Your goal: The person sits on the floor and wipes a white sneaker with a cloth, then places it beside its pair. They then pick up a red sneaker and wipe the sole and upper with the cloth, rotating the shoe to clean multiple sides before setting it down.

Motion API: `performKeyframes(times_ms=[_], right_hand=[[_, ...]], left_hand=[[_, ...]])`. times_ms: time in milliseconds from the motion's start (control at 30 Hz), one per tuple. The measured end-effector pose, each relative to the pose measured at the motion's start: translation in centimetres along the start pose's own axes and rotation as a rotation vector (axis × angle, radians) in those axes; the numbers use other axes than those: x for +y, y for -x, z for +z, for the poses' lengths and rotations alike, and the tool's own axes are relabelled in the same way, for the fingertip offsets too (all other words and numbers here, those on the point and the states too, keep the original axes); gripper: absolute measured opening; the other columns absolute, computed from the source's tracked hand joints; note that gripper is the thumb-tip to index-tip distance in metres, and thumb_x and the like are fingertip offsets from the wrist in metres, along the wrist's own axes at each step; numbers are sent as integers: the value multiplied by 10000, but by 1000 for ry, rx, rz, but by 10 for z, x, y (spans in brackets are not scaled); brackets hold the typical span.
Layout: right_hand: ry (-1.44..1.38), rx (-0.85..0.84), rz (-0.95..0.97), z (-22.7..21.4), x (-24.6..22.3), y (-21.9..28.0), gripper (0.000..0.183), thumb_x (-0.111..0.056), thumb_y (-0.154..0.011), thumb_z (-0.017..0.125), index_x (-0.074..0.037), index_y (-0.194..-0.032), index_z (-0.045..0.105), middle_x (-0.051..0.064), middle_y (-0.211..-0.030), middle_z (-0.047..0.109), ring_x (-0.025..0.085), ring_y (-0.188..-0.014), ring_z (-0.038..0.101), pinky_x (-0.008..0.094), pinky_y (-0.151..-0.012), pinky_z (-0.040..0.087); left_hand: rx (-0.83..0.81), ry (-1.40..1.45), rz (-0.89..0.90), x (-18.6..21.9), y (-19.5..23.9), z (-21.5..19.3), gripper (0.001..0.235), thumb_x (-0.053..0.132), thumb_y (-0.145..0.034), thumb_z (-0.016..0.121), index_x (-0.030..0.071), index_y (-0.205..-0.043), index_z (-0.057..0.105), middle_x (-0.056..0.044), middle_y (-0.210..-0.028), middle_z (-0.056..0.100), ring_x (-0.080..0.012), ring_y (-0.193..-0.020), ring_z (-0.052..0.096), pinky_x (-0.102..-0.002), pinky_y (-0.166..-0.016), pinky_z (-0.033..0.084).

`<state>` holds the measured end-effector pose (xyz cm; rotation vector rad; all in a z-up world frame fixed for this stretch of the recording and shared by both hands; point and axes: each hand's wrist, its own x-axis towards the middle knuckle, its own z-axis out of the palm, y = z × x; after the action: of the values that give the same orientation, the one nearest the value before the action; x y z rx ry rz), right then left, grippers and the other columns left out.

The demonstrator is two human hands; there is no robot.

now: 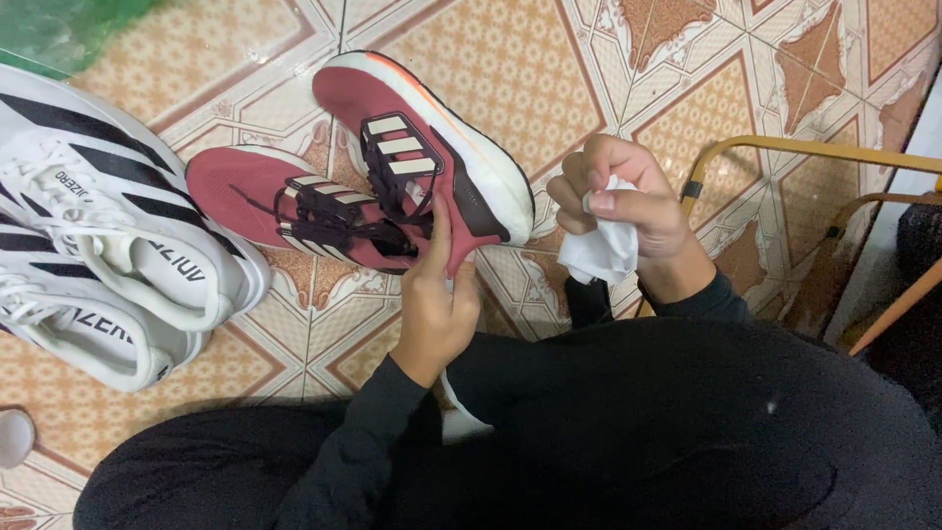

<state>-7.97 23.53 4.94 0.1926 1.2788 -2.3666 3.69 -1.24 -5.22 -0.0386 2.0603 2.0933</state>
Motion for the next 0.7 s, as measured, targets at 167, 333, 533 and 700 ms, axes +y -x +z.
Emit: performKeyframes(times_ms=[167,333,533,700], right_hand=[[92,21,-47,-4,6,-2,254,-44,-989,840,-93,-1013,592,13,-777,390,120,-669,406,261,-562,368],[139,33,-66,0,5,-4,262,-114,-999,870,-110,-988,609,-6,-773,403,101,-671,416,249,-556,367],[170,30,-86,-10,11,-7,271,-175,-1075,821,-100,-959,588,4,-760,398,103,-649,416,241,-544,361],[166,101,-75,-33,11,-11,313,-343,-1176,745,-98,-1033,612,5,-775,423,95,-652,444,242,-531,367]], left_hand=[[-3,-4,-4,-2,0,0,757,-50,-1273,567,-33,-1958,244,-394,-1744,686,-570,-1622,658,-666,-1352,549],[-4,-8,-6,-4,-1,1,754,-47,-1273,571,-36,-1955,250,-394,-1740,688,-573,-1626,653,-669,-1359,544],[-6,-6,-11,-11,1,6,755,-54,-1265,576,-45,-1951,259,-404,-1735,686,-581,-1624,650,-676,-1360,542],[-15,-39,-21,-7,0,3,786,-39,-1249,592,-18,-1961,259,-313,-1515,658,-479,-1399,612,-602,-1200,520]])
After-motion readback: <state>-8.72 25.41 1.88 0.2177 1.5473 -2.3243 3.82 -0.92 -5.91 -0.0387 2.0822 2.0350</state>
